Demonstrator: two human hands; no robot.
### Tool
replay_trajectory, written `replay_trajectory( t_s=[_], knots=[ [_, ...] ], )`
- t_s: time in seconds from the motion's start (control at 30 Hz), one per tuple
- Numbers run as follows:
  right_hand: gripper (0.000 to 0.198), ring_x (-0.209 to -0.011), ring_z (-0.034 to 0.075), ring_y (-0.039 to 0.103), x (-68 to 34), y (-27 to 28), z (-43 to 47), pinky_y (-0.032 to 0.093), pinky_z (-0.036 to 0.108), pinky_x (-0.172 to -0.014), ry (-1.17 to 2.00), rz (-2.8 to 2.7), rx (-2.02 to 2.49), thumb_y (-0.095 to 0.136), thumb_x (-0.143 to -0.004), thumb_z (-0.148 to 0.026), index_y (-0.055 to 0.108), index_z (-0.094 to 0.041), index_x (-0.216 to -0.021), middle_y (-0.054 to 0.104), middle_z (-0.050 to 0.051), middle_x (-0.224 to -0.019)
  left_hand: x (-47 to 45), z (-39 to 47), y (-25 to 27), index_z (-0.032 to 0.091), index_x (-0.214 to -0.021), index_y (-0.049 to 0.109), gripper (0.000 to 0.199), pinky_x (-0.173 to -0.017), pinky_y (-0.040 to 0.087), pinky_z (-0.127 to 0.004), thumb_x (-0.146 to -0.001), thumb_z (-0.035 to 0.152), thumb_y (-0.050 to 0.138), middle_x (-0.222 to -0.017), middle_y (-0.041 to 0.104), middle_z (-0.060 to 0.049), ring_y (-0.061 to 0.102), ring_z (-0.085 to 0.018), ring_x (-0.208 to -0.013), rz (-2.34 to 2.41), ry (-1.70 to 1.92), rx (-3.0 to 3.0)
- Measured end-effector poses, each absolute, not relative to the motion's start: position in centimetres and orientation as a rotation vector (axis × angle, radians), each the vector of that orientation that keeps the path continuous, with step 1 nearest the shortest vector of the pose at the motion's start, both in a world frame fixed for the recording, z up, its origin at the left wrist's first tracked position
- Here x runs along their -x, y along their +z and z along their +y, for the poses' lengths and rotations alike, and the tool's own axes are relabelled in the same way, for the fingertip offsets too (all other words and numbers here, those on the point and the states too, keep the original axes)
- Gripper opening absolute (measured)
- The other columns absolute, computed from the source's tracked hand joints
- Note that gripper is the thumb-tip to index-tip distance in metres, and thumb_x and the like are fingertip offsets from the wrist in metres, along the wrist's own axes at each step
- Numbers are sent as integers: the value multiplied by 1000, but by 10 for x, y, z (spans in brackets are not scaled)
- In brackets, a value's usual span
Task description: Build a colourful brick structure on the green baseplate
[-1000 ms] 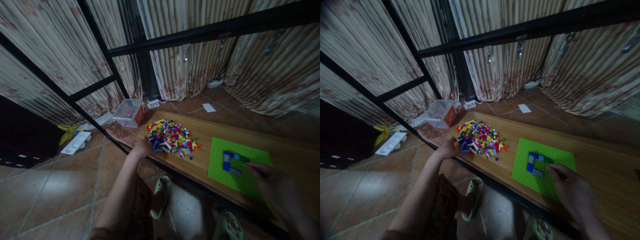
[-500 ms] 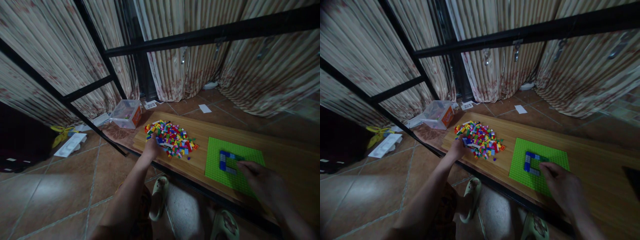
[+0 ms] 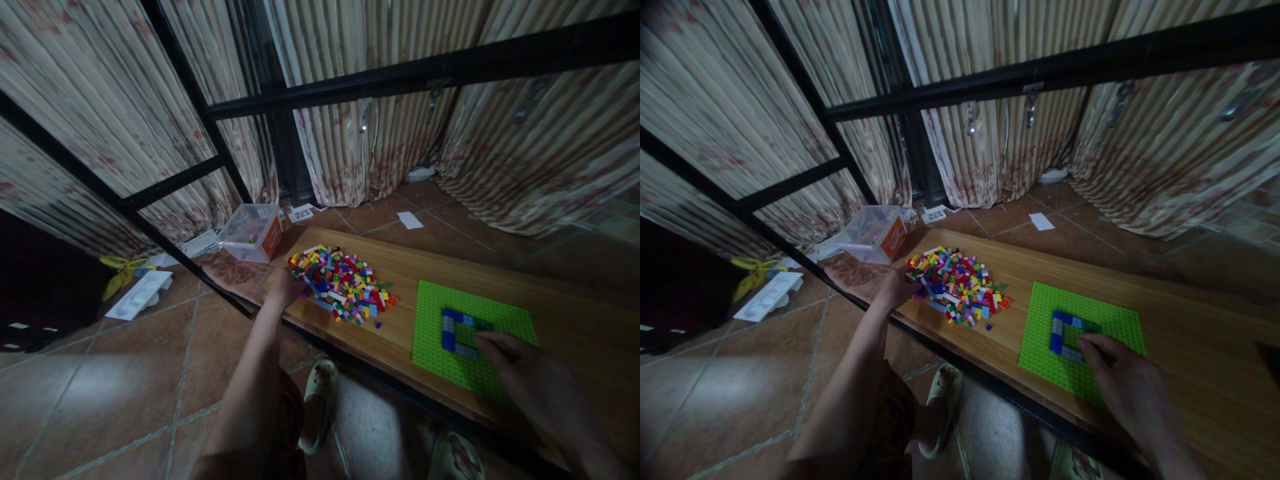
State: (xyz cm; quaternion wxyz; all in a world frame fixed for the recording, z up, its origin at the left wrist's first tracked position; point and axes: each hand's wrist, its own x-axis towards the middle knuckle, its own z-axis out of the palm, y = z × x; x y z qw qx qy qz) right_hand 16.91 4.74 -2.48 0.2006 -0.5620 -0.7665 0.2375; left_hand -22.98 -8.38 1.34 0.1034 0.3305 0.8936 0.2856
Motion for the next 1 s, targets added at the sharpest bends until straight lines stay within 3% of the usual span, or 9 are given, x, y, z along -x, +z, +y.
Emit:
replay_trajectory(
  t_s=[0.17,0.3,0.5,0.8,0.9,1.0],
  knots=[
    [42,-76,31,71,-165,-30,47,52,42,-68,684,-2177,1532,49,-80,-59,73,-26,-89,76,8,-88,242,-52,8,18,-113,68,35,-91,48,-35,-80,22,58,-107,70,-13,64,-26,-105,2853,659,-1004],
    [42,-79,29,70,-165,-33,46,53,40,-70,712,-2166,1574,51,-79,-60,72,-26,-90,76,5,-91,242,-36,-3,18,-112,69,35,-95,46,-35,-80,18,54,-112,67,-16,60,-28,-115,2909,529,-1037],
    [40,-79,26,71,-163,-30,45,53,36,-70,725,-2179,1515,49,-82,-58,72,-26,-92,76,3,-92,244,-30,-7,17,-113,66,37,-91,48,-33,-80,12,50,-112,68,-16,63,-27,-109,2915,372,-1038],
    [30,-80,22,70,-166,-18,42,53,34,-74,659,-2046,1391,52,-84,-47,72,-24,-87,75,4,-90,234,-27,2,10,-117,58,38,-90,48,-42,-81,14,48,-119,62,-24,58,-36,-116,2924,261,-1067],
    [29,-75,21,69,-174,-11,46,53,32,-71,620,-1926,1420,54,-83,-45,72,-22,-86,75,6,-87,234,-26,16,9,-110,61,33,-91,48,-43,-81,22,52,-116,63,-25,58,-38,-114,2958,375,-1103],
    [30,-73,21,68,-180,-6,50,52,32,-69,670,-1778,1450,57,-82,-46,72,-20,-86,75,7,-83,217,-24,32,13,-109,63,30,-87,49,-41,-86,24,47,-108,66,-18,62,-32,-103,2897,734,-1140]
  ],
)
